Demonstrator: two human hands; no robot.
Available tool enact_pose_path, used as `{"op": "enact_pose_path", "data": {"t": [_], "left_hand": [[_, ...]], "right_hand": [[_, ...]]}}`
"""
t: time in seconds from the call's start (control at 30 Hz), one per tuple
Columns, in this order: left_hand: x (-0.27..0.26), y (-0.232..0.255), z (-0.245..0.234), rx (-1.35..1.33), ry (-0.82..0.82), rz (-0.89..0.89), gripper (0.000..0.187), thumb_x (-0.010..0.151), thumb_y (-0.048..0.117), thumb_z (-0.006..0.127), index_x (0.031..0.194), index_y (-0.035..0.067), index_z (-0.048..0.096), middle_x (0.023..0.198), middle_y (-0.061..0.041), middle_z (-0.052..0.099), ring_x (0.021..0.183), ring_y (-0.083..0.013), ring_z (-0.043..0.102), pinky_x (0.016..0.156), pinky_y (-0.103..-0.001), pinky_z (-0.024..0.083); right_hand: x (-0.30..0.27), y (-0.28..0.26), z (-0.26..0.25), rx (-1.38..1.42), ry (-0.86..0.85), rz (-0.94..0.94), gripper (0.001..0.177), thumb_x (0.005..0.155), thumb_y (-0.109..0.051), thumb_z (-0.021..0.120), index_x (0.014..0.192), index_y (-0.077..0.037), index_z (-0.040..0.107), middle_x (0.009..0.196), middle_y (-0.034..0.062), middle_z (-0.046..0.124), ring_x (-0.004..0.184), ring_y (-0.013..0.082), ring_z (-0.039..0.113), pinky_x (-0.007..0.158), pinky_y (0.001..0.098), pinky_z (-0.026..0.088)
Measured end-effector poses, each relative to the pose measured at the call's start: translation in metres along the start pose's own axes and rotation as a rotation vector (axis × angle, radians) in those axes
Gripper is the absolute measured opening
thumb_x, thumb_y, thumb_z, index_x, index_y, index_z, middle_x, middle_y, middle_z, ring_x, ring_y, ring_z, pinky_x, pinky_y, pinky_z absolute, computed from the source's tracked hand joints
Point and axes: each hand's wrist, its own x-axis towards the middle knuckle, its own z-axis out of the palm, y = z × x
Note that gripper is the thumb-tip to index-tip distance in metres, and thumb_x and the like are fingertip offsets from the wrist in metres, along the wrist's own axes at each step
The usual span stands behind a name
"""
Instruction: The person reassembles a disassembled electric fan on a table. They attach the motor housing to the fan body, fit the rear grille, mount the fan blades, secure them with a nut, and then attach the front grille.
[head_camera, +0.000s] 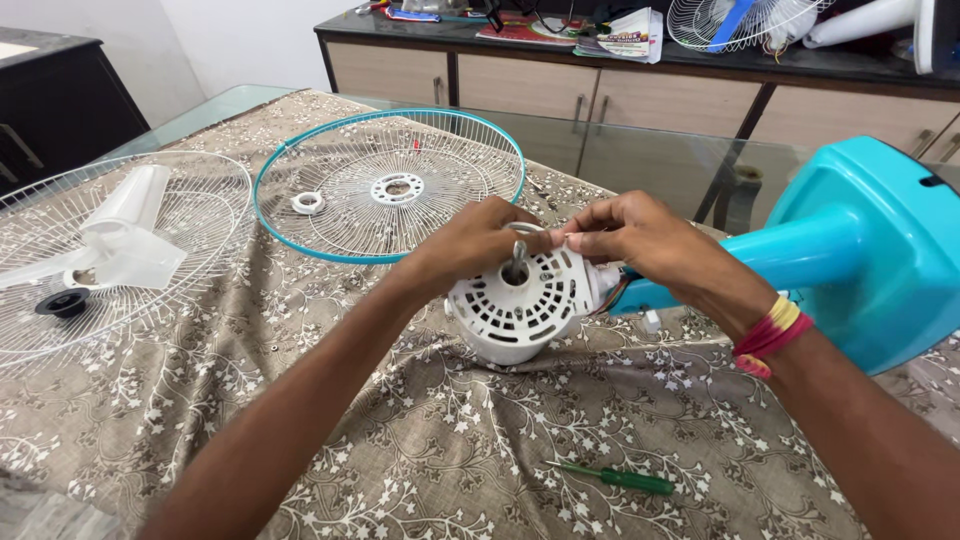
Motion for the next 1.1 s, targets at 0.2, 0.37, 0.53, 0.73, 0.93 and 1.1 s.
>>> {"op": "enact_pose_path", "data": {"t": [0.2, 0.37, 0.53, 0.73, 0.93, 1.1], "left_hand": [[0.012, -0.009, -0.002, -0.113, 0.063, -0.089, 0.059, 0.098, 0.048, 0.052, 0.119, -0.005, 0.069, 0.088, -0.018, 0.075, 0.070, -0.0232, 0.075, 0.066, -0.040, 0.064], [0.018, -0.009, -0.008, -0.124, -0.011, -0.099, 0.063, 0.100, 0.047, 0.051, 0.115, -0.011, 0.071, 0.081, -0.023, 0.072, 0.062, -0.0266, 0.070, 0.060, -0.041, 0.060], [0.020, -0.013, -0.021, -0.097, -0.114, -0.041, 0.053, 0.103, 0.040, 0.047, 0.121, -0.005, 0.069, 0.091, -0.021, 0.073, 0.071, -0.0257, 0.071, 0.065, -0.040, 0.061], [0.022, 0.002, -0.028, -0.051, -0.381, 0.547, 0.040, 0.107, 0.028, 0.048, 0.132, 0.004, 0.069, 0.117, -0.019, 0.076, 0.105, -0.0262, 0.072, 0.091, -0.041, 0.060], [-0.008, 0.021, -0.016, 0.119, -0.333, 0.405, 0.038, 0.099, 0.037, 0.057, 0.120, 0.010, 0.073, 0.099, -0.009, 0.079, 0.091, -0.0187, 0.077, 0.081, -0.036, 0.063], [-0.021, 0.023, -0.009, 0.275, -0.306, 0.419, 0.035, 0.098, 0.042, 0.055, 0.115, 0.017, 0.073, 0.084, -0.006, 0.079, 0.064, -0.0135, 0.079, 0.061, -0.032, 0.064]], "right_hand": [[0.020, 0.004, -0.006, -0.052, -0.025, 0.132, 0.046, 0.086, -0.024, 0.074, 0.125, -0.001, 0.068, 0.101, 0.0109, 0.079, 0.088, 0.0172, 0.072, 0.081, 0.0322, 0.058], [0.032, 0.006, -0.014, 0.059, -0.081, 0.157, 0.052, 0.086, -0.030, 0.074, 0.125, 0.005, 0.072, 0.107, 0.0166, 0.080, 0.097, 0.0224, 0.075, 0.091, 0.0338, 0.060], [0.017, 0.006, -0.017, -0.103, -0.175, -0.088, 0.067, 0.078, -0.034, 0.081, 0.132, 0.002, 0.063, 0.122, 0.0174, 0.074, 0.113, 0.0259, 0.070, 0.100, 0.0390, 0.053], [-0.027, -0.021, -0.031, -0.872, -0.313, -0.157, 0.095, 0.064, -0.049, 0.093, 0.142, -0.011, 0.056, 0.134, 0.0138, 0.066, 0.121, 0.0298, 0.062, 0.102, 0.0450, 0.047], [-0.061, -0.037, 0.001, -0.975, -0.116, -0.196, 0.046, 0.071, -0.042, 0.086, 0.106, -0.013, 0.076, 0.093, 0.0105, 0.079, 0.087, 0.0306, 0.075, 0.083, 0.0448, 0.057], [-0.081, -0.020, 0.018, -1.047, -0.003, -0.252, 0.042, 0.069, -0.023, 0.079, 0.111, -0.017, 0.075, 0.096, 0.0054, 0.078, 0.083, 0.0269, 0.075, 0.079, 0.0414, 0.059]]}}
